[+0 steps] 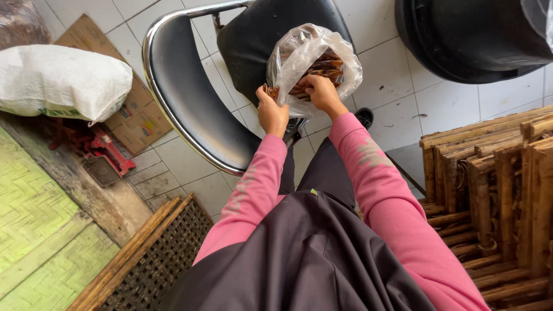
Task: The person takes dried food items from a woven tray and places them into a plastic bag by hand.
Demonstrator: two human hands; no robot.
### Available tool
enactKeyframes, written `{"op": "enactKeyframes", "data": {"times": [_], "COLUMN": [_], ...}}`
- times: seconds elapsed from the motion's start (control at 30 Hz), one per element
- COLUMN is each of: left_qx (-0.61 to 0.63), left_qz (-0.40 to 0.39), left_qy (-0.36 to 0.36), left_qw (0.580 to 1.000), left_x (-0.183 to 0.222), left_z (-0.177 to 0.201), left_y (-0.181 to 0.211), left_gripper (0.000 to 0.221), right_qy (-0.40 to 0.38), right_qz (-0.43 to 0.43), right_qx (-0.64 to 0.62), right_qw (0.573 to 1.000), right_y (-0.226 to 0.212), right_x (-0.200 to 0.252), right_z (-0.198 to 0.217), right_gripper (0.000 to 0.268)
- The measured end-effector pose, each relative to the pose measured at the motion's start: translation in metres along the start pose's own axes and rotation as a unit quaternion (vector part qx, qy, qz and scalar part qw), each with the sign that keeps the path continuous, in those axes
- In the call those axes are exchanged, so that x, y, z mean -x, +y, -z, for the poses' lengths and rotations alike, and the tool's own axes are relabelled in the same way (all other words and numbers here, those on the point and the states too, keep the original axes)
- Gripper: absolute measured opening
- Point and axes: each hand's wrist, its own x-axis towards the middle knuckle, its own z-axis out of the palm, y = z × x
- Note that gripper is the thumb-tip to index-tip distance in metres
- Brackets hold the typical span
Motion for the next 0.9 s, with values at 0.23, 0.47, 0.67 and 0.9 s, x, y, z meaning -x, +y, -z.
{"op": "enactKeyframes", "data": {"times": [0.23,0.47,0.67,0.9], "left_qx": [0.009,0.004,0.002,0.158], "left_qz": [-0.150,-0.159,-0.158,-0.203], "left_qy": [0.053,0.044,0.034,0.048], "left_qw": [0.987,0.986,0.987,0.965], "left_x": [-0.002,-0.001,0.008,0.008], "left_z": [0.006,0.010,0.015,0.019], "left_y": [-0.013,-0.011,-0.002,-0.007], "left_gripper": [0.074,0.074,0.082,0.073], "right_qy": [-0.098,-0.134,-0.068,0.022], "right_qz": [0.000,-0.011,-0.031,0.026], "right_qx": [0.143,0.014,0.136,0.323], "right_qw": [0.985,0.991,0.988,0.946], "right_y": [0.000,0.023,0.027,0.009], "right_x": [-0.013,-0.029,-0.022,-0.011], "right_z": [-0.029,-0.037,-0.046,-0.049], "right_gripper": [0.022,0.023,0.013,0.013]}}
